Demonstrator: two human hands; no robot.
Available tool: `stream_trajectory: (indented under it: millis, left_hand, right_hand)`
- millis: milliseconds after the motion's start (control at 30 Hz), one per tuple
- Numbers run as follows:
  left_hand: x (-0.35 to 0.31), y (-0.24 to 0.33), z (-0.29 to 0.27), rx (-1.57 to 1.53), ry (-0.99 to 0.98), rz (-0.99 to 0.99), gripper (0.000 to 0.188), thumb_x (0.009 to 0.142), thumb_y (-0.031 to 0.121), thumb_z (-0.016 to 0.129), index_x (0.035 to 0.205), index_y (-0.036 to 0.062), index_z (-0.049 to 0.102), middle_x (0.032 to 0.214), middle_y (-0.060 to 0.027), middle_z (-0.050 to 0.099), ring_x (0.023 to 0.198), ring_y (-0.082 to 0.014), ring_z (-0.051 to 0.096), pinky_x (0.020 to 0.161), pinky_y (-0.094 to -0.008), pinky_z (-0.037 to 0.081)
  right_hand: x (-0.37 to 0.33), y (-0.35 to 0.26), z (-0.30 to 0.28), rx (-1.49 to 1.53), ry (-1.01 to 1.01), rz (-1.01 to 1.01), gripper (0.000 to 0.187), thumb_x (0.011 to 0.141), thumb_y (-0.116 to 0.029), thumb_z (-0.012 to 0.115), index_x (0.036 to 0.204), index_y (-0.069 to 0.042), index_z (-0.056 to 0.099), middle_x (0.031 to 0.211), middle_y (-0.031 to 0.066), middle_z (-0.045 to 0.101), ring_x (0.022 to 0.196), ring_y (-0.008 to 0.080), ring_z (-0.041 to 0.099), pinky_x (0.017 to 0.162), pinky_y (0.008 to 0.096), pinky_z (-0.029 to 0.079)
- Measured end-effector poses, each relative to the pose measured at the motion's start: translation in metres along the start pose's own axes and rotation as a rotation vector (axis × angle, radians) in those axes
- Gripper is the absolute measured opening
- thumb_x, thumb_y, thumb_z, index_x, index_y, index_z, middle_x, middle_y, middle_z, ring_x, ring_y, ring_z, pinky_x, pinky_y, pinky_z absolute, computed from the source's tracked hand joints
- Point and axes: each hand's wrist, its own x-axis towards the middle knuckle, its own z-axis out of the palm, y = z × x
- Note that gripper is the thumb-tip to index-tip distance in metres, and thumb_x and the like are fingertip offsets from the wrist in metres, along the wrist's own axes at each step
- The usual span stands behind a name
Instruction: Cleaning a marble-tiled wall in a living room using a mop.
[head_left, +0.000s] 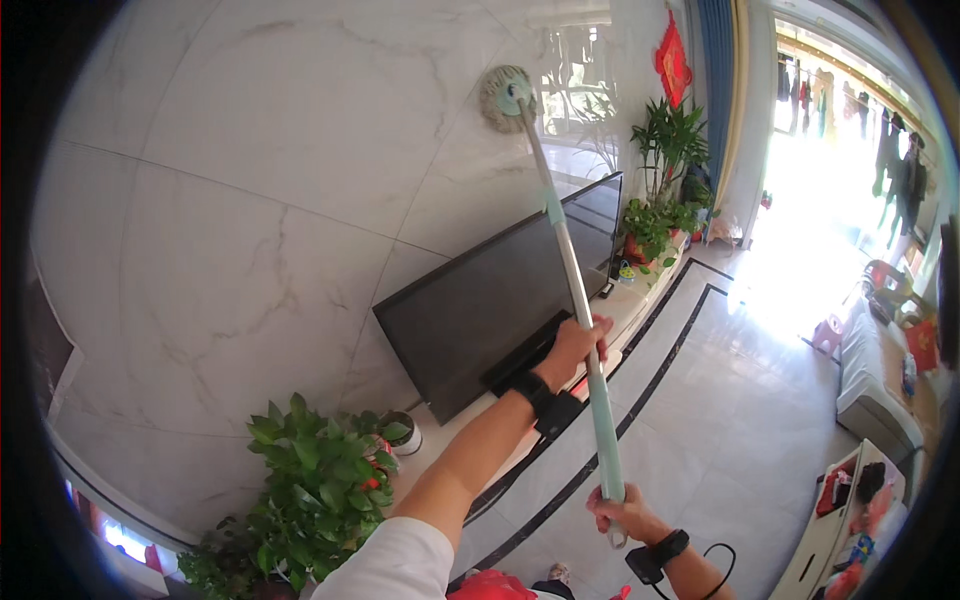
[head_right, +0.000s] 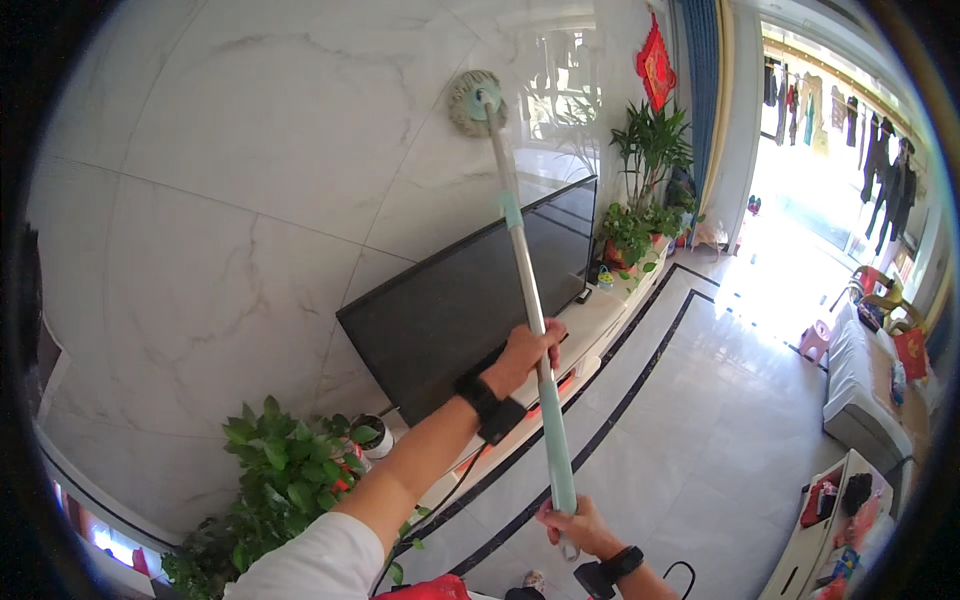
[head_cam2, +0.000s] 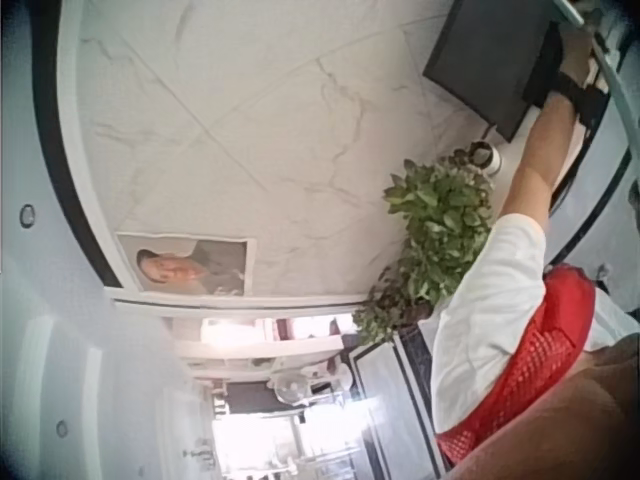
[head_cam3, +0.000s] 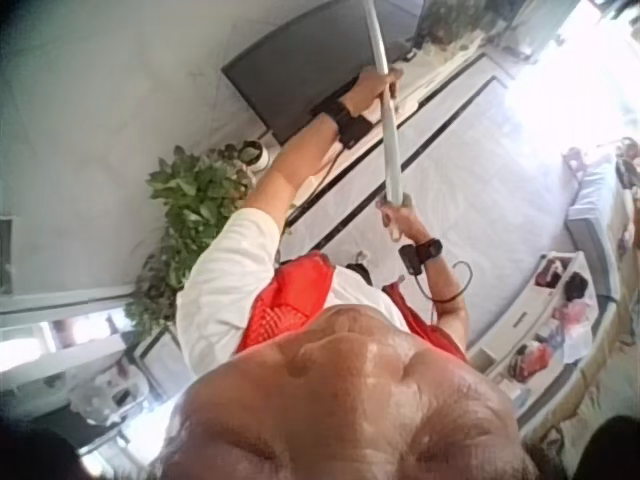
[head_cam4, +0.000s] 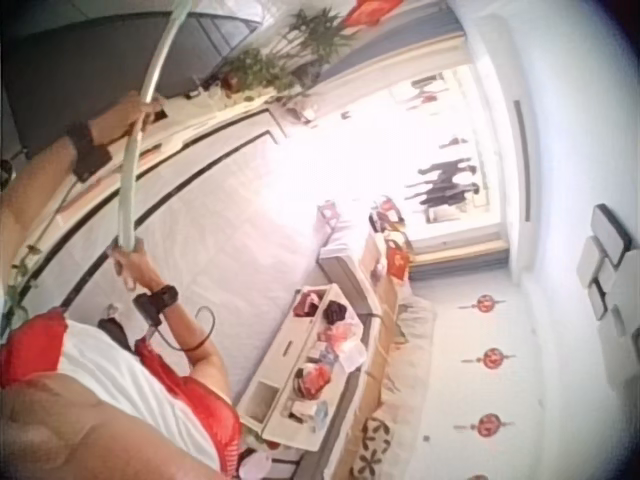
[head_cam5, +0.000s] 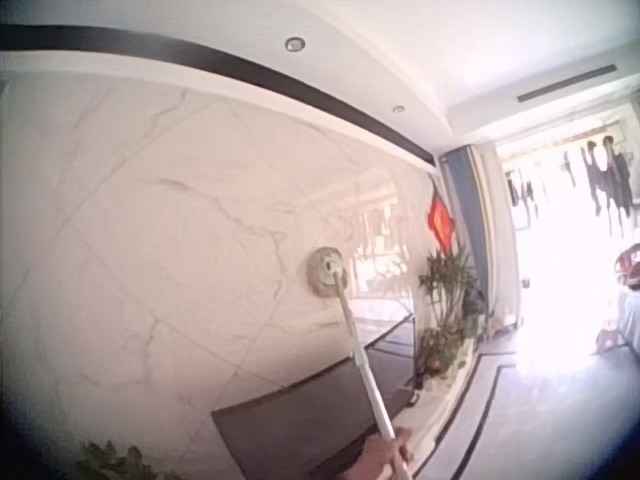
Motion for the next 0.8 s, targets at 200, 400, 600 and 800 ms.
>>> stream_trajectory:
  millis: [200,400,600,800]
  left_hand:
    - [0.025,0.031,0.008,-0.41,-0.103,-0.019,0.024,0.085,0.024,0.066,0.097,0.0076,0.054,0.066,-0.0019,0.05,0.051,-0.0123,0.05,0.047,-0.0284,0.045]
    - [0.015,0.049,-0.005,0.194,0.176,0.463,0.047,0.084,0.009,0.061,0.126,0.003,0.042,0.092,-0.0107,0.058,0.077,-0.0255,0.063,0.066,-0.0383,0.052]
    - [0.03,0.082,-0.04,1.108,-0.025,1.409,0.045,0.065,-0.006,0.057,0.107,0.0056,0.053,0.11,-0.0129,0.054,0.119,-0.032,0.045,0.098,-0.0453,0.033]
    - [0.047,0.108,-0.04,1.502,-0.452,1.359,0.009,0.062,0.018,0.064,0.062,0.0102,0.06,0.068,-0.0079,0.06,0.078,-0.0263,0.06,0.075,-0.0372,0.046]
  right_hand:
    - [-0.02,-0.065,0.022,0.247,0.01,0.088,0.015,0.077,-0.006,0.062,0.088,-0.001,0.053,0.06,0.0024,0.044,0.049,0.0121,0.044,0.046,0.0271,0.037]
    - [-0.076,-0.104,0.023,0.242,0.118,0.066,0.018,0.071,0.002,0.06,0.087,0.0,0.05,0.057,0.0019,0.04,0.044,0.0104,0.037,0.041,0.0259,0.03]
    - [-0.087,-0.113,0.068,0.302,0.019,0.142,0.017,0.072,-0.001,0.059,0.084,-0.001,0.048,0.058,0.0013,0.041,0.044,0.0096,0.037,0.042,0.0251,0.029]
    - [-0.112,-0.101,0.086,0.478,-0.129,0.197,0.019,0.076,-0.001,0.056,0.093,0.001,0.048,0.059,0.0013,0.043,0.044,0.0094,0.04,0.041,0.0268,0.034]
